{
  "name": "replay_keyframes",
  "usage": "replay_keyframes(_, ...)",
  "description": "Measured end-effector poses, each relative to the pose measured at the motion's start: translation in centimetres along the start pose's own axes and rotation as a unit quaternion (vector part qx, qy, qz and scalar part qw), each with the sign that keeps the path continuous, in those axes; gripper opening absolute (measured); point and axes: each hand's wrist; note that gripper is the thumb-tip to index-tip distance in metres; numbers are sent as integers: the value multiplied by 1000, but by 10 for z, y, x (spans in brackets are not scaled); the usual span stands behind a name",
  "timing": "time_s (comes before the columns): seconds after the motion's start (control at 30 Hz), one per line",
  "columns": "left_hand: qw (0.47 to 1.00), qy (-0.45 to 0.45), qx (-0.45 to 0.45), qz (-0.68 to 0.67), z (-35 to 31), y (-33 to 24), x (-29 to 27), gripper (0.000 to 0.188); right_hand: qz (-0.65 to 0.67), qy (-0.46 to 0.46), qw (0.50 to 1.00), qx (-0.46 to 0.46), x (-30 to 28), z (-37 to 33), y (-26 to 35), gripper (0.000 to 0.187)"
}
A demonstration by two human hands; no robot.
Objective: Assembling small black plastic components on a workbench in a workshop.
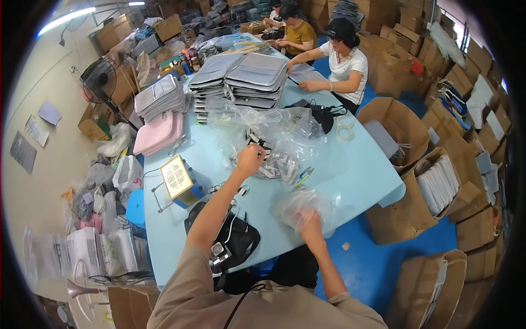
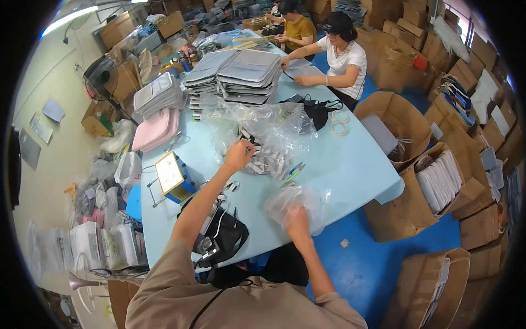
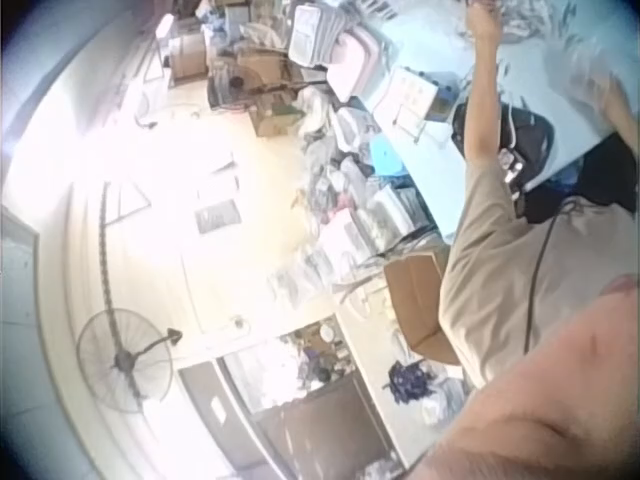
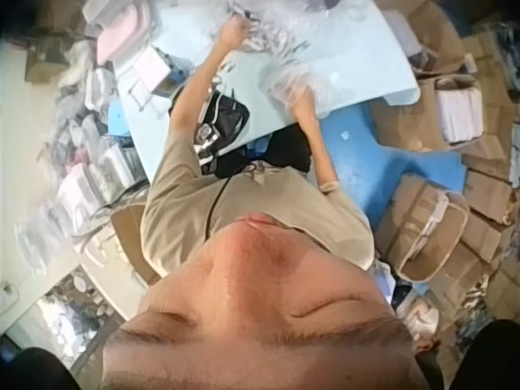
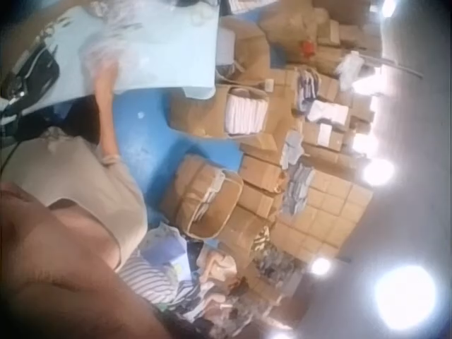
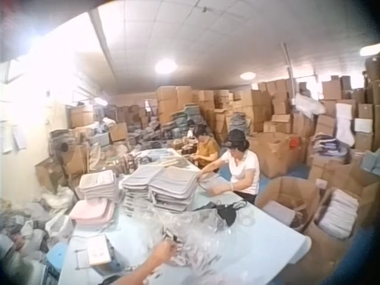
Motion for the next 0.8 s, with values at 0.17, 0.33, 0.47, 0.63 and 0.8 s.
replay_keyframes(0.17, 989, 72, -57, 116, -4, 16, 5, 30, 21, -12, 999, 44, -27, 3, 14, 19)
replay_keyframes(0.33, 976, 100, -116, 157, 2, 15, 21, 21, 35, -10, 996, 79, -34, -15, 6, 16)
replay_keyframes(0.47, 991, 4, -81, 102, -8, 14, 14, 18, 7, -132, 991, 33, -49, -23, 23, 12)
replay_keyframes(0.63, 975, -157, 17, -154, -32, -17, -6, 19, 198, -162, 951, 173, -54, -39, 26, 8)
replay_keyframes(0.8, 994, -103, -19, -35, -34, -28, -29, 32, 363, -132, 886, 255, -49, -51, 27, 10)
Point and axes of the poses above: each hand's wrist, its own z-axis towards the middle knuckle, its own x-axis out of the palm, y = z × x, and after that the axes turned 12 degrees about -z, right-handed
